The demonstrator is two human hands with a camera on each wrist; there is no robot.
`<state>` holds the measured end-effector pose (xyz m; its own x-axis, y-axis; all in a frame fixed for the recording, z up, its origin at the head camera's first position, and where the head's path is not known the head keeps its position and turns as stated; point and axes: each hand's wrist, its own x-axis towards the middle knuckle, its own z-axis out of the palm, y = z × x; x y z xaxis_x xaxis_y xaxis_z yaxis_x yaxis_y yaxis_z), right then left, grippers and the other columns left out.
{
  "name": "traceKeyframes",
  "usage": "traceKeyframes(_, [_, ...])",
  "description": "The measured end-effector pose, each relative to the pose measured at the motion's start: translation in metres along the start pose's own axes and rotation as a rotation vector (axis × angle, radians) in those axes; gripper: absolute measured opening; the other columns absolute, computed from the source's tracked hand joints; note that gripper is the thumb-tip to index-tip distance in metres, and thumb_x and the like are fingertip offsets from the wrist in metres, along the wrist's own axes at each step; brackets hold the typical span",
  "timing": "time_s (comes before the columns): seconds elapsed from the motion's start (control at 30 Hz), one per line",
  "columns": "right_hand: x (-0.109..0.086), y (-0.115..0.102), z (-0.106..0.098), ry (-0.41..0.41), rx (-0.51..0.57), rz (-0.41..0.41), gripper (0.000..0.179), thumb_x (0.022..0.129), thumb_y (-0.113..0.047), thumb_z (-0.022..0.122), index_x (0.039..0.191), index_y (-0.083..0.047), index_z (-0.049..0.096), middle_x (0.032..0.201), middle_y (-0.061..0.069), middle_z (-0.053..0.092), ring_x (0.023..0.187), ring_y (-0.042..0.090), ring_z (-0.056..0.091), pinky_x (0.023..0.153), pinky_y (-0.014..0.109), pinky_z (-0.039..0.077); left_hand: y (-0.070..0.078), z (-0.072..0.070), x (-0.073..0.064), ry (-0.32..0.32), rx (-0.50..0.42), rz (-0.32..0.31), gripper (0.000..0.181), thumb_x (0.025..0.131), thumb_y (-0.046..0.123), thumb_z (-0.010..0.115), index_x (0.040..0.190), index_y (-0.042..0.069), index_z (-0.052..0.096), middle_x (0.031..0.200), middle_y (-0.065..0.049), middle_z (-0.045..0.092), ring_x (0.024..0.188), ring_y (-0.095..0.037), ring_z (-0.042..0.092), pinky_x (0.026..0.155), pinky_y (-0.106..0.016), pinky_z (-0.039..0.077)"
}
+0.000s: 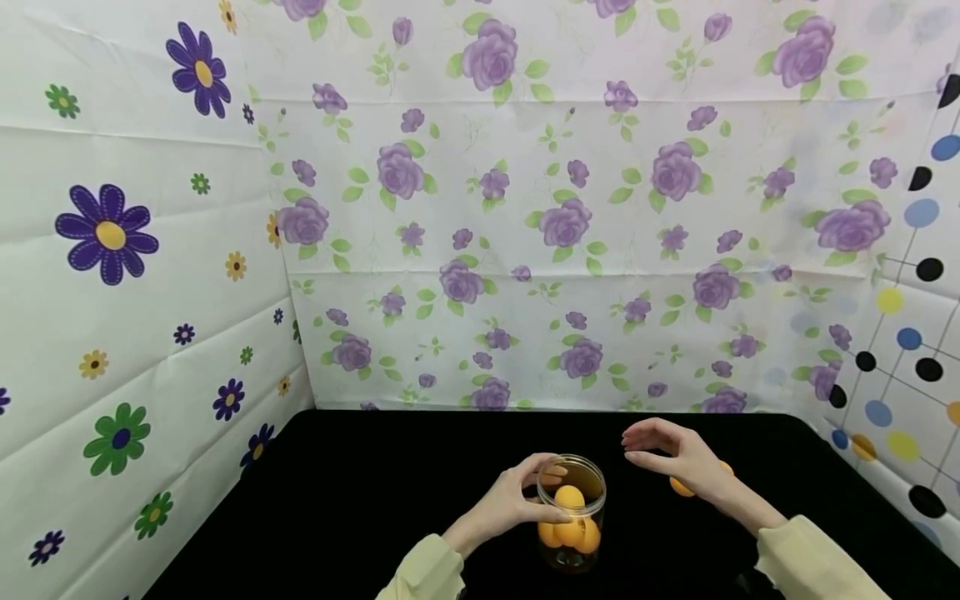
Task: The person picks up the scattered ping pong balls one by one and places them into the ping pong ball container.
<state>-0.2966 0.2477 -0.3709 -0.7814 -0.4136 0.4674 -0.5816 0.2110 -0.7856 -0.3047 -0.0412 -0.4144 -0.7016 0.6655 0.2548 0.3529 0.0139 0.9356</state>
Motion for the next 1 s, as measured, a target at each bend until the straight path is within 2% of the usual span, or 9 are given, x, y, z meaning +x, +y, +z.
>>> traceKeyframes(0.17, [-0.005,0.002,-0.010,-0.006,-0.013,0.090,0.031,0.088,-0.011,0.060,0.115,0.003,0.053,0.107,0.018,0.057,0.094,0.022,0.057,0.075,0.034,0.048,-0.015,-0.001,0.004,0.014,0.015,0.006,0.058,0.082,0.022,0.070,0.133,0.018,0.042,0.125,-0.005,0.049,0.113,-0.021,0.046,0.084,-0.031,0.043])
traceKeyframes(0.5, [-0.016,0.016,-0.030,0.031,-0.053,0.125,0.032,0.089,-0.012,0.059,0.116,0.003,0.052,0.107,0.015,0.058,0.093,0.021,0.058,0.075,0.031,0.048,-0.015,-0.001,0.004,0.021,0.018,0.016,0.059,0.080,0.026,0.071,0.132,0.020,0.044,0.124,-0.005,0.050,0.113,-0.021,0.046,0.083,-0.030,0.044])
traceKeyframes(0.6, [-0.020,0.018,-0.037,0.038,-0.056,0.144,0.032,0.089,-0.013,0.059,0.116,0.003,0.052,0.107,0.016,0.058,0.092,0.022,0.059,0.071,0.032,0.049,-0.016,-0.001,0.005,0.019,0.021,0.020,0.059,0.080,0.026,0.071,0.132,0.021,0.044,0.124,-0.005,0.050,0.112,-0.021,0.046,0.083,-0.029,0.044])
traceKeyframes(0.87, [-0.029,0.023,-0.053,0.055,0.010,0.171,0.034,0.091,-0.007,0.055,0.119,0.011,0.047,0.110,0.020,0.056,0.093,0.020,0.059,0.075,0.036,0.048,-0.015,-0.001,0.003,0.025,0.032,0.022,0.060,0.079,0.027,0.072,0.132,0.020,0.044,0.124,-0.005,0.050,0.112,-0.022,0.047,0.083,-0.030,0.044])
traceKeyframes(1.0, [-0.032,0.027,-0.058,0.065,0.027,0.188,0.036,0.091,-0.008,0.055,0.119,0.013,0.045,0.108,0.016,0.058,0.091,0.017,0.060,0.072,0.036,0.050,-0.015,-0.002,0.004,0.022,0.023,0.017,0.060,0.079,0.027,0.072,0.132,0.021,0.044,0.124,-0.005,0.050,0.112,-0.021,0.047,0.083,-0.029,0.043])
